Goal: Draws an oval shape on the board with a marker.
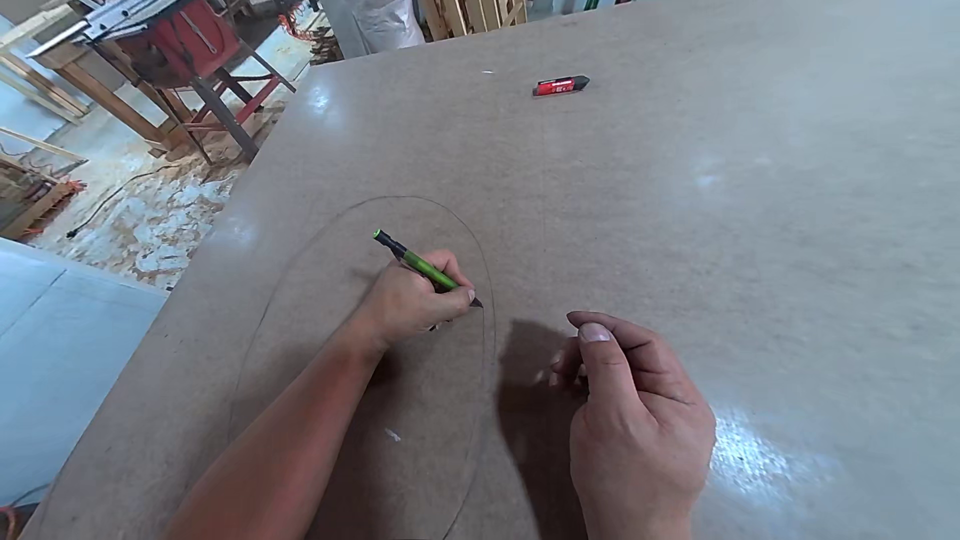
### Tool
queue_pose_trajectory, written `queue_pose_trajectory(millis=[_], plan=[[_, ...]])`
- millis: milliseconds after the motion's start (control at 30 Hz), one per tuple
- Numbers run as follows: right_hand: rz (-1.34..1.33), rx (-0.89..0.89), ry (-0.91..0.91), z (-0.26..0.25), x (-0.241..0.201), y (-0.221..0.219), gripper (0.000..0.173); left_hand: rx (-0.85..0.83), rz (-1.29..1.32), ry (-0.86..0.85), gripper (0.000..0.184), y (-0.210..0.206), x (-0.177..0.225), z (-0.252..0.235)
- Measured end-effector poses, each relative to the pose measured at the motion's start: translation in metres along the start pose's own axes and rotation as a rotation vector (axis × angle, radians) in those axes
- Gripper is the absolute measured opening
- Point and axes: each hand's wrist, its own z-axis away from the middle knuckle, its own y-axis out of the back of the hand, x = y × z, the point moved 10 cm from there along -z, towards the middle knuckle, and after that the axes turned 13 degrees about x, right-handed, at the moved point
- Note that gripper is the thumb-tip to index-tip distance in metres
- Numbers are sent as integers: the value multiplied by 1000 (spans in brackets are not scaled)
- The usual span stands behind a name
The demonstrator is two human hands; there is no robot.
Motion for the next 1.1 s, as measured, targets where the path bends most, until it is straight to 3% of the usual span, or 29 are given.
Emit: queue_pose_trajectory(millis=[133, 300, 567, 800, 1100], plan=[[-7, -1, -16, 0, 1, 0, 22, 104, 9, 20, 5, 6, -5, -3], [-12, -13, -15, 1, 2, -1, 22, -63, 35, -20, 3, -1, -4, -2], [-33, -5, -35, 2, 3, 0, 22, -81, 30, -13, 1, -3, -2, -1], [-23, -12, -15, 2, 2, 1, 22, 150, 16, 17, 5, 10, -5, -22], [-34, -7, -23, 1, 3, 2, 22, -100, 11, -68, 4, -2, 0, -10]])
